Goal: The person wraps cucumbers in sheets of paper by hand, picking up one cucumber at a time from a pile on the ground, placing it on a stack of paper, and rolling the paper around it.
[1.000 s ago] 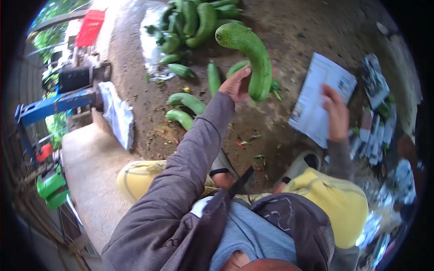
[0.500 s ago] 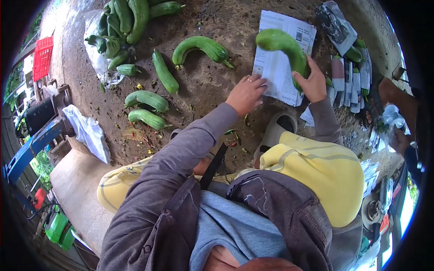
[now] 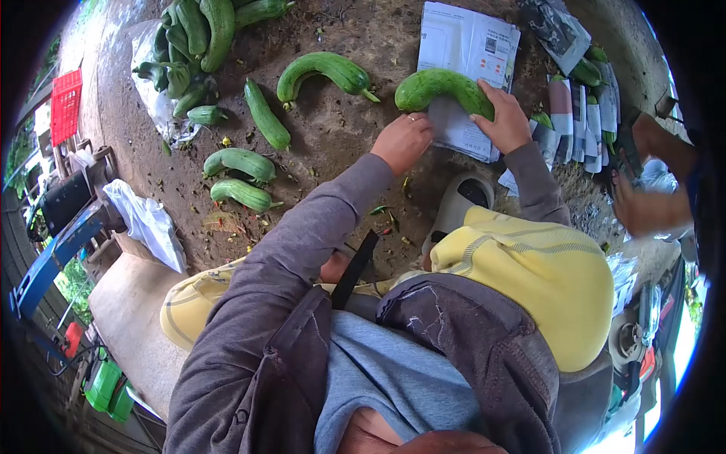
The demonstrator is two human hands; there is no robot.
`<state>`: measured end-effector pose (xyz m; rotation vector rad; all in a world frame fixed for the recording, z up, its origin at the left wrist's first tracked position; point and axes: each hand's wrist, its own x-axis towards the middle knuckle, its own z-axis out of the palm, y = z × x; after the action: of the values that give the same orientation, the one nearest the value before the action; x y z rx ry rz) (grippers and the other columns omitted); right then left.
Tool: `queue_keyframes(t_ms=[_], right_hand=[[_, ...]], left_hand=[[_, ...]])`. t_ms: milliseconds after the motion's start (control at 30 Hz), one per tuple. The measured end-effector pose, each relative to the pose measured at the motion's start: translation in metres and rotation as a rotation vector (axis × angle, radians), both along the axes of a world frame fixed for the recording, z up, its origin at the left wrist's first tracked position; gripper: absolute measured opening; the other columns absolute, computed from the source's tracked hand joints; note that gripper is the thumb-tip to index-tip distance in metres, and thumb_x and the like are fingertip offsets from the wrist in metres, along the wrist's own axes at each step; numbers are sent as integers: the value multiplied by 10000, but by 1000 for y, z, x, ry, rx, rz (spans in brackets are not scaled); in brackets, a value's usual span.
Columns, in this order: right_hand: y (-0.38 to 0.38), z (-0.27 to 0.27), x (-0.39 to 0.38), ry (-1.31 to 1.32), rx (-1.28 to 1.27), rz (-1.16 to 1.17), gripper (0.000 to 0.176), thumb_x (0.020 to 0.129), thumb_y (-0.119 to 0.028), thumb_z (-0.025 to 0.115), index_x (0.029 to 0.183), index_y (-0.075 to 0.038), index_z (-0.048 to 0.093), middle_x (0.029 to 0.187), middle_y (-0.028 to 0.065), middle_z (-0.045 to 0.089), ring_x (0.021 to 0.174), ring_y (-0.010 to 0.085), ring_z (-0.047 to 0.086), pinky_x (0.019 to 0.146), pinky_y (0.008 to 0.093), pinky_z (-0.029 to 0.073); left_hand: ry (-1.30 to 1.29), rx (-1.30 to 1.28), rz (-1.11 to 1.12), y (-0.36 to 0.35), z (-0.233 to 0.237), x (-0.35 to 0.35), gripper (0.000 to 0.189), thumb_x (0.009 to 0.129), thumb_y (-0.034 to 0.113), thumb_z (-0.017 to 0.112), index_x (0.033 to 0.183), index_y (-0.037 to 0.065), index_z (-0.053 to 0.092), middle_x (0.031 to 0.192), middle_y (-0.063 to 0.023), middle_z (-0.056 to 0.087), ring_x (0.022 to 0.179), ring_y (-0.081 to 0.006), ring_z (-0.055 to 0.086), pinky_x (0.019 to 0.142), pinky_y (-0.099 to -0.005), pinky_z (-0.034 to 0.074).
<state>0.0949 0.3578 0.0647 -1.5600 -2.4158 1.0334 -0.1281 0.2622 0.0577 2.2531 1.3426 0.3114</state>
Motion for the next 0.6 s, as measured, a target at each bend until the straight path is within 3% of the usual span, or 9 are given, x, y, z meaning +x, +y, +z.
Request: queue_keyframes(t_ms=[167, 367, 467, 600], right_hand=[[-6, 8, 5, 161, 164, 4, 513, 674, -167, 744, 1153, -127, 565, 1277, 109, 468, 1157, 320, 448, 975, 396, 379], [-22, 31, 8, 140, 144, 165, 268, 648, -197, 769, 881, -116, 665, 1347, 96, 418, 1238, 309, 365, 1022, 401, 330], [-20, 23, 13, 128, 164, 174, 283, 644, -220, 772, 879, -105, 664, 1352, 87, 420, 1236, 312, 374, 1024, 407, 327], [-10, 14, 11, 187, 71, 63, 383, 655, -238, 763, 987, -96, 635, 1325, 91, 451, 1193, 310, 427, 1006, 401, 349]], left_hand=[[-7, -31, 77, 3, 1, 4, 98, 775, 154, 573, 799, 64, 601, 870, -75, 591, 889, -252, 574, 764, -368, 479], [-134, -62, 190, 9, 10, 4, 127, 760, 166, 640, 812, 54, 610, 837, -81, 611, 808, -276, 589, 718, -386, 484], [-139, -112, 235, 15, 24, 6, 148, 745, 186, 664, 780, 56, 602, 820, -69, 612, 794, -279, 588, 702, -389, 478], [-145, -26, 195, 23, 31, 6, 164, 732, 222, 664, 765, 73, 602, 802, -67, 588, 802, -263, 583, 686, -389, 467]])
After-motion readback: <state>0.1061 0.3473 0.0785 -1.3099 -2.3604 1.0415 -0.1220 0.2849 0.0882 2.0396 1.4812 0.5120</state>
